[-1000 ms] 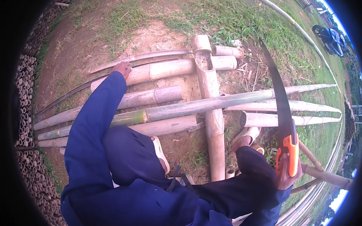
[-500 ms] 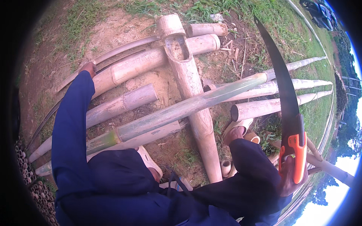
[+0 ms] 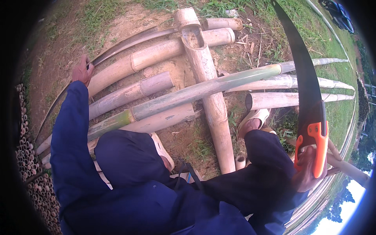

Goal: The person sits on the ground and uses a hand saw to cut bamboo poles into shorter sections. They repeatedly position each pole, saw through it, and set the cut pieces aside.

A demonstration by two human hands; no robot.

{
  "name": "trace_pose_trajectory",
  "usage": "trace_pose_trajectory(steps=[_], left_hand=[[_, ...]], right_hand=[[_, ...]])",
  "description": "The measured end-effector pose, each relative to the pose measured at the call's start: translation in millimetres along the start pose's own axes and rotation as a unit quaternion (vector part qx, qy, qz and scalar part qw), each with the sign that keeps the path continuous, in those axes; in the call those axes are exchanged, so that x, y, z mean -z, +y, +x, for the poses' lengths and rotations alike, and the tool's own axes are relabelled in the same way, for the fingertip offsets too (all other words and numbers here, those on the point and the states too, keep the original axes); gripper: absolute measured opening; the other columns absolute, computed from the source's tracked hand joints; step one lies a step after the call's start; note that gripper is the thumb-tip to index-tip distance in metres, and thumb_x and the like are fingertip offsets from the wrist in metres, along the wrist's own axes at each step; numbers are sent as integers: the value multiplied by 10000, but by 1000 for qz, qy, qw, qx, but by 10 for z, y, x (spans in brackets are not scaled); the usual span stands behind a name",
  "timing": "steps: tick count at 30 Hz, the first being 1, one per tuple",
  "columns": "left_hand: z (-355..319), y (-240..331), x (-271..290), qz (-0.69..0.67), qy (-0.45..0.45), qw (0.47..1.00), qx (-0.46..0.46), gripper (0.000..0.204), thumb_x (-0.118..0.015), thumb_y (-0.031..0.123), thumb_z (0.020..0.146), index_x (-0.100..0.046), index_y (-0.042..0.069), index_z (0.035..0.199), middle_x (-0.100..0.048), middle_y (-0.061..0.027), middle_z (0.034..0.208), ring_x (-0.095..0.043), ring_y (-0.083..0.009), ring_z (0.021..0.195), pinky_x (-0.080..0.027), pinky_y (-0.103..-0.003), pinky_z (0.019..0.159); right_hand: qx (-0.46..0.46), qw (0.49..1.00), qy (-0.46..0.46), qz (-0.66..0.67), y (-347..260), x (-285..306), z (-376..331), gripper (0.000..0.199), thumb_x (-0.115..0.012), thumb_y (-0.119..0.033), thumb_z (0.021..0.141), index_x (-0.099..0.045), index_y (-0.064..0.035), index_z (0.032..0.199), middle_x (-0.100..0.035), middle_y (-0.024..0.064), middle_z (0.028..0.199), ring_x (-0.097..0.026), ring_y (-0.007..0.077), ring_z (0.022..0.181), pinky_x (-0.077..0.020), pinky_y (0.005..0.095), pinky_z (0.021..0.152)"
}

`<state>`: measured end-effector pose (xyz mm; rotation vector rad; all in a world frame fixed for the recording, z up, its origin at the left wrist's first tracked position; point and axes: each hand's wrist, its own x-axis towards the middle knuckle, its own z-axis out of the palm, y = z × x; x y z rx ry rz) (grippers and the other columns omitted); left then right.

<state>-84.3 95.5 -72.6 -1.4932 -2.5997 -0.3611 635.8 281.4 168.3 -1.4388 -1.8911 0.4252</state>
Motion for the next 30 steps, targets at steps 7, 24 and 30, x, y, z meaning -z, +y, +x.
trace_pose_trajectory(steps=[7, 24, 30], left_hand=[[-1207, 559, 802, -55, -55, 989, -122, 425, -683, 321, 890, -546, 27, 1165, -642, -228, 1042, -625, -426, 994, -475, -488, 882], [-1417, 1129, 1650, 89, 115, 966, -214, 543, -712, 76, 759, -603, 191, 1278, -551, -89, 854, -655, -311, 739, -538, -447, 630], [-1315, 1694, 1754, 53, 125, 958, -252, 534, -814, 244, 753, -587, 161, 1229, -560, -76, 868, -675, -280, 755, -540, -438, 603]], right_hand=[[-22, 987, 100, 124, 114, 209, 60, 175, -736, -65, 950, -706, 45, 1083, -599, 1, 657, -527, 52, 555, -392, 205, 506], [37, 985, 120, -114, 1747, 211, -2180, 327, -723, -144, 886, -684, -12, 1182, -693, 211, 893, -693, 393, 815, -549, 447, 724], [12, 991, 11, -136, 1857, 121, -2515, 395, -751, -184, 849, -686, -24, 1204, -700, 214, 948, -697, 386, 885, -554, 442, 787]])
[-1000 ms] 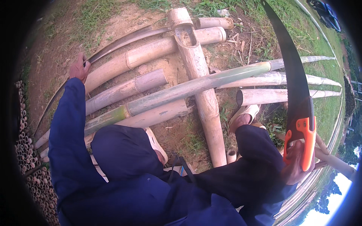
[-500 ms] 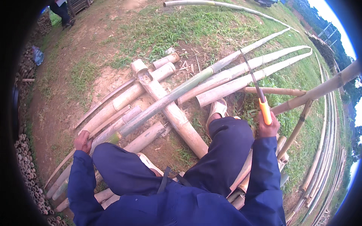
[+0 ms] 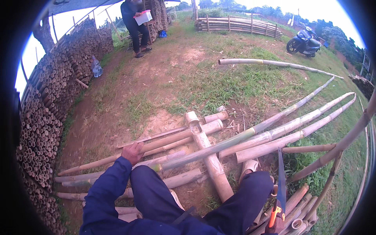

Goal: The person sits on the ground and uses a hand saw to cut bamboo poles into shorter sections. They repeatedly position each pole, saw through it, and set the cut pieces aside.

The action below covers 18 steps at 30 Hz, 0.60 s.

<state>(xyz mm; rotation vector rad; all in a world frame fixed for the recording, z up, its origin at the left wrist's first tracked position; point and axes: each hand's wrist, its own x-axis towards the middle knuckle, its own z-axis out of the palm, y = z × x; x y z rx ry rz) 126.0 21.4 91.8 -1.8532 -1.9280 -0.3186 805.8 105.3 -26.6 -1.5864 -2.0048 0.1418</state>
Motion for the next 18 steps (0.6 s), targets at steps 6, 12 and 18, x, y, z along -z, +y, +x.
trace_pose_trajectory(steps=[6, 12, 18], left_hand=[[384, 403, 38, -15, -25, 999, -29, 517, -766, 402, 847, -565, 171, 1263, -621, -72, 897, -706, -288, 762, -533, -456, 578], [688, 893, 163, -37, -54, 997, -44, 517, -759, 390, 859, -553, 164, 1276, -631, -77, 857, -703, -300, 705, -534, -462, 573], [620, 1087, 324, -83, -76, 992, -57, 499, -754, 385, 873, -567, 139, 1265, -691, -90, 934, -722, -311, 733, -563, -446, 607]], right_hand=[[-16, 994, -90, -58, 379, -5, -284, 464, -779, -224, 812, -688, -36, 1226, -707, 218, 1003, -700, 380, 955, -559, 436, 849], [-35, 960, -237, -142, 849, 90, -610, 533, -806, -265, 775, -690, -48, 1248, -714, 221, 1059, -704, 374, 1026, -565, 431, 912], [-108, 959, -263, -16, 929, 474, 123, 497, -853, -263, 698, -719, -58, 1130, -717, 204, 1096, -737, 351, 937, -590, 429, 880]])
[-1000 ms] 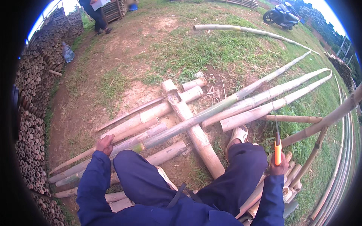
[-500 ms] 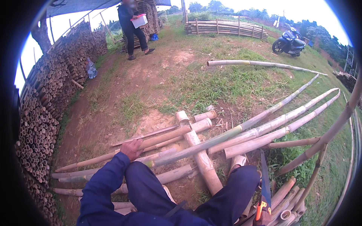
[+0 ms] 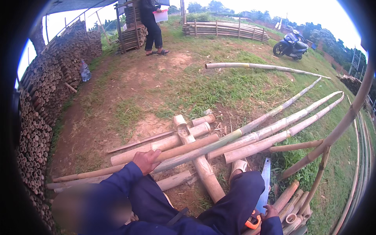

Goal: The person sits on the ground and uses a hand saw to cut bamboo poles into shorter sections. They repeatedly position each pole, saw through it, and set the cut pieces aside.

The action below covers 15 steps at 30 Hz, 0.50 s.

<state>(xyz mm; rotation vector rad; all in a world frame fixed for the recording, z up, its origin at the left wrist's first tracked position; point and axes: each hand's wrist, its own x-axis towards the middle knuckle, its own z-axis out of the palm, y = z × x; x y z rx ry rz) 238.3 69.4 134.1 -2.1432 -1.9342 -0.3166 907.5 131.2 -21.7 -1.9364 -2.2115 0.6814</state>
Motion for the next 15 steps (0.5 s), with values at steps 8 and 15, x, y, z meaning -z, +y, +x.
trace_pose_trajectory(steps=[8, 15], left_hand=[[503, 863, 54, -61, -48, 997, 11, 447, -728, 403, 899, -572, 155, 1236, -705, -101, 934, -724, -330, 752, -554, -461, 624], [416, 1023, 393, -113, 35, 993, 18, 605, -758, 489, 857, -587, 143, 1322, -674, -105, 1093, -679, -320, 973, -520, -449, 839]], right_hand=[[513, 819, 249, -58, -3817, 1488, 588, 703, -888, -319, 709, -623, -112, 1327, -644, 140, 1249, -619, 328, 1165, -456, 456, 1051], [476, 845, 29, -243, -4389, 789, 1325, 228, -590, -213, 918, -653, -124, 1119, -736, 119, 896, -741, 319, 863, -555, 486, 743]])
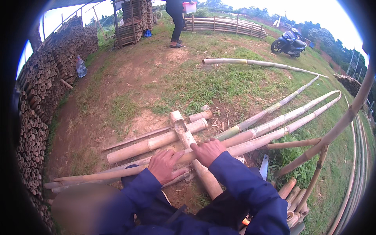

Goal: The person sits on the ground and uses a hand saw to cut bamboo poles into shorter sections. They repeatedly position each pole, saw through it, and set the cut pieces aside.

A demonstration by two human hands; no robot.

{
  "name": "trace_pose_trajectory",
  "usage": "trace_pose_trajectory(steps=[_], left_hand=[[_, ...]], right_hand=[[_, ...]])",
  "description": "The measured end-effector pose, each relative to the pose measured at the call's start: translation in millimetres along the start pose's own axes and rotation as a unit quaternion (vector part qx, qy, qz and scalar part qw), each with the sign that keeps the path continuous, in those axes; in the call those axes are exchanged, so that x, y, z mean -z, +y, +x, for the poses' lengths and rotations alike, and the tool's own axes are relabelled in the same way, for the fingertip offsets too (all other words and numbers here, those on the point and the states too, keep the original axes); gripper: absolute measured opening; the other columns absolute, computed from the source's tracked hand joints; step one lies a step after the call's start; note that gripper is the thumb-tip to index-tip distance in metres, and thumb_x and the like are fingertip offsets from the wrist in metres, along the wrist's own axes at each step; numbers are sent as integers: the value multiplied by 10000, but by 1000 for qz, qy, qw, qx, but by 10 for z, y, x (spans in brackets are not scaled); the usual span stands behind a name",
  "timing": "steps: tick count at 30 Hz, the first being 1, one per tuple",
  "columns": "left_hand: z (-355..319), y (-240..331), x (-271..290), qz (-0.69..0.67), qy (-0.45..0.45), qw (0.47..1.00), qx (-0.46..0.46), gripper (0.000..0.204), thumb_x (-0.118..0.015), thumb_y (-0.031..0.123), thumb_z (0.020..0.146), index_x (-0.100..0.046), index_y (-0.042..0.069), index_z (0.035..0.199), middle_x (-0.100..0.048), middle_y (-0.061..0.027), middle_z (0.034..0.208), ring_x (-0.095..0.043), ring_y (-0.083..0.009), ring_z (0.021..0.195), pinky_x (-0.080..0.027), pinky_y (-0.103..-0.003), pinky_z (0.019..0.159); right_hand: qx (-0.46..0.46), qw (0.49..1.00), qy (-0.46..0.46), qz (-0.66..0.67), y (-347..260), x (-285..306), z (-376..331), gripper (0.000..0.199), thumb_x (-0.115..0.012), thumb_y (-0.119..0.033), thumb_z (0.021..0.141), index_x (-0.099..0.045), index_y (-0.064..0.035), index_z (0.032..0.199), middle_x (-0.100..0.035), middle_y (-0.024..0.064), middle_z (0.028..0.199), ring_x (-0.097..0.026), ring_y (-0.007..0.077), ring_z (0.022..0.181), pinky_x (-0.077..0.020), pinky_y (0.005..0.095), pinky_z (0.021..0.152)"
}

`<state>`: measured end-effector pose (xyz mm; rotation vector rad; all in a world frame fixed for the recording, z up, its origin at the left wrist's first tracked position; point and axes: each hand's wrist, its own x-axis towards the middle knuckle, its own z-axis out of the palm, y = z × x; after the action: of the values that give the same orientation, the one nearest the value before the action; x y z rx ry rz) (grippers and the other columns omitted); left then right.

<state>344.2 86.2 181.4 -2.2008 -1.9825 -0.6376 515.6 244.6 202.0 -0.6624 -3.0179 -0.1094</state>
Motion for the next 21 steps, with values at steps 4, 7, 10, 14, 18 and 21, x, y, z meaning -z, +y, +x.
trace_pose_trajectory(steps=[4, 7, 10, 14, 18, 21], left_hand=[[-504, -564, 301, -22, 33, 994, 99, 829, -855, 508, 740, -565, 80, 1389, -613, -163, 1299, -584, -376, 1198, -452, -478, 1034], [-1303, -1330, 422, 38, 29, 979, 200, 1021, -931, 510, 610, -521, 64, 1431, -578, -164, 1378, -548, -375, 1277, -416, -482, 1104], [-1949, -1861, 461, 34, -11, 965, 259, 1094, -965, 520, 519, -530, 51, 1407, -584, -165, 1401, -543, -385, 1308, -407, -483, 1137], [-2509, -2138, 541, 35, -100, 958, 268, 1021, -966, 492, 535, -563, 79, 1377, -608, -162, 1366, -547, -378, 1304, -417, -477, 1126], [-2847, -2582, 319, 76, -64, 946, 308, 870, -937, 499, 604, -611, 108, 1310, -645, -169, 1282, -577, -392, 1230, -443, -487, 1068], [-2774, -2897, 98, 90, -125, 915, 374, 735, -876, 554, 685, -653, 103, 1220, -686, -190, 1145, -617, -413, 1113, -463, -509, 986]], right_hand=[[-8, 995, 95, -11, 475, -162, 47, 194, -683, -169, 781, -635, -128, 965, -711, 64, 863, -721, 283, 872, -519, 443, 751], [-33, 991, 129, -19, 959, -185, 129, 282, -709, -133, 705, -638, -154, 977, -703, 41, 880, -701, 257, 911, -476, 425, 801], [-75, 993, 83, -28, 1266, -123, 81, 212, -675, -87, 754, -689, -151, 956, -732, 47, 844, -719, 267, 883, -467, 438, 829], [-55, 991, 123, -14, 1371, -323, 83, 270, -694, -77, 719, -701, -166, 975, -731, 41, 831, -716, 259, 899, -457, 429, 833], [-65, 993, 96, 5, 1348, -342, 135, 292, -685, -90, 690, -704, -185, 965, -725, 24, 901, -700, 246, 957, -454, 410, 842], [-58, 993, 106, 13, 1315, -266, 75, 265, -740, -162, 693, -705, -190, 954, -718, 18, 884, -699, 242, 942, -450, 408, 841]])
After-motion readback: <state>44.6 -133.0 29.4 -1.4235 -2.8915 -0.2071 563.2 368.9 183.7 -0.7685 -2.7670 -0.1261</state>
